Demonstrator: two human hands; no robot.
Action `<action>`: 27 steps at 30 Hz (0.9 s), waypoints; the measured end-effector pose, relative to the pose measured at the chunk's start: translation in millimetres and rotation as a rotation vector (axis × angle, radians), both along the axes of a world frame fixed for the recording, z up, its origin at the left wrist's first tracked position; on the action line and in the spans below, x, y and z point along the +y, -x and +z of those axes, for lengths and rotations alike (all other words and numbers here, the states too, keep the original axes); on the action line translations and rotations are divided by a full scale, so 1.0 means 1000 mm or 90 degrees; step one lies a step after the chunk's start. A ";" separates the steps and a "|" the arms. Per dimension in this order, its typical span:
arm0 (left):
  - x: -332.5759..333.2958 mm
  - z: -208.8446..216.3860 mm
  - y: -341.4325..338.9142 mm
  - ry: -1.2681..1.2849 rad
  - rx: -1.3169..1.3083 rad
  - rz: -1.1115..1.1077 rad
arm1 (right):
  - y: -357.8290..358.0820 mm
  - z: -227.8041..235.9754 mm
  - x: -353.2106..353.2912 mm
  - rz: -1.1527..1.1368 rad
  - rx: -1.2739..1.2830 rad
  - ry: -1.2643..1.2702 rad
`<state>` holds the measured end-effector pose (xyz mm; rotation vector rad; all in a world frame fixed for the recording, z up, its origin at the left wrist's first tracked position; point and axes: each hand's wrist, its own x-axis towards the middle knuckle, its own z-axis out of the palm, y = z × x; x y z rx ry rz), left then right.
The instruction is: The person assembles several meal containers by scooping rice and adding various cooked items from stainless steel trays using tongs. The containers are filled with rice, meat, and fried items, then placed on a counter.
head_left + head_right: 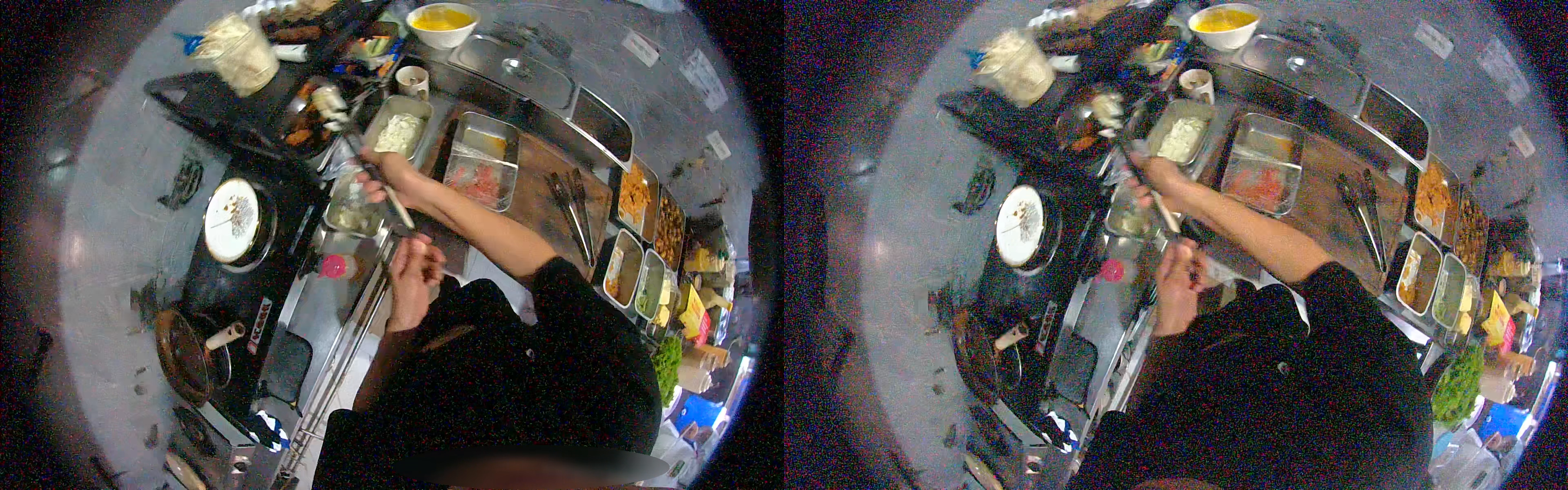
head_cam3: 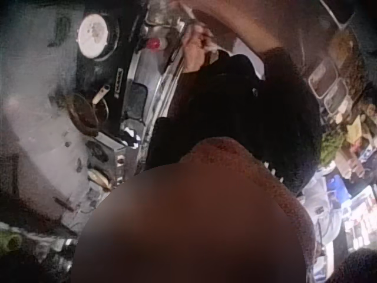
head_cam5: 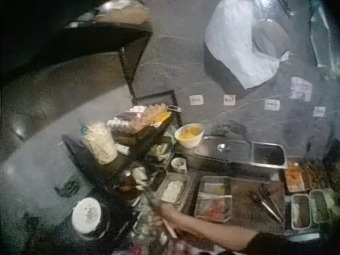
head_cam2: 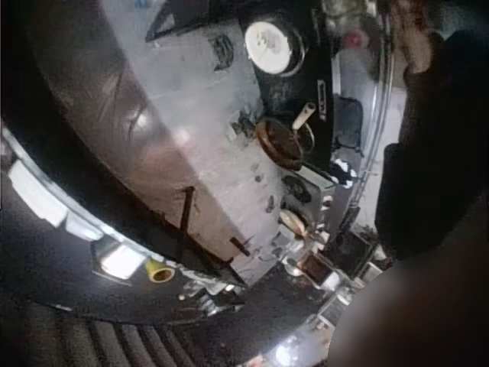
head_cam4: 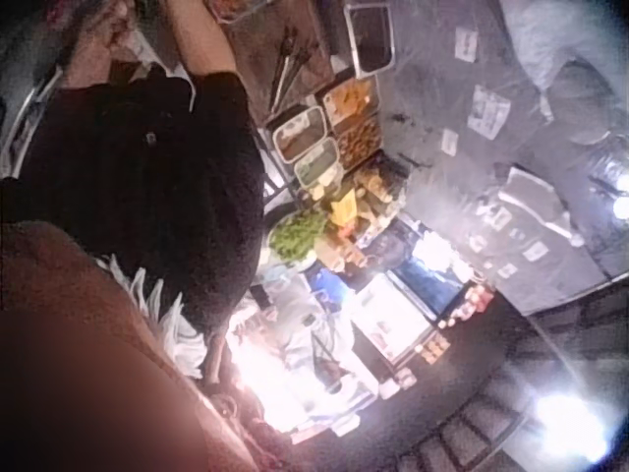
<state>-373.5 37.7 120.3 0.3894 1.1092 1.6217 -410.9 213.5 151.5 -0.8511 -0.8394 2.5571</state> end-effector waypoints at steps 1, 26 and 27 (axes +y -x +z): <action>0.013 0.002 0.006 0.034 -0.007 0.065 | 0.011 -0.006 0.011 0.049 0.082 0.041; 0.201 -0.115 0.008 0.039 0.977 -0.204 | -0.401 -0.164 -0.026 -0.319 -1.459 -0.812; 0.209 -0.118 0.017 0.035 0.958 -0.186 | -0.394 -0.164 -0.023 -0.220 -1.463 -0.700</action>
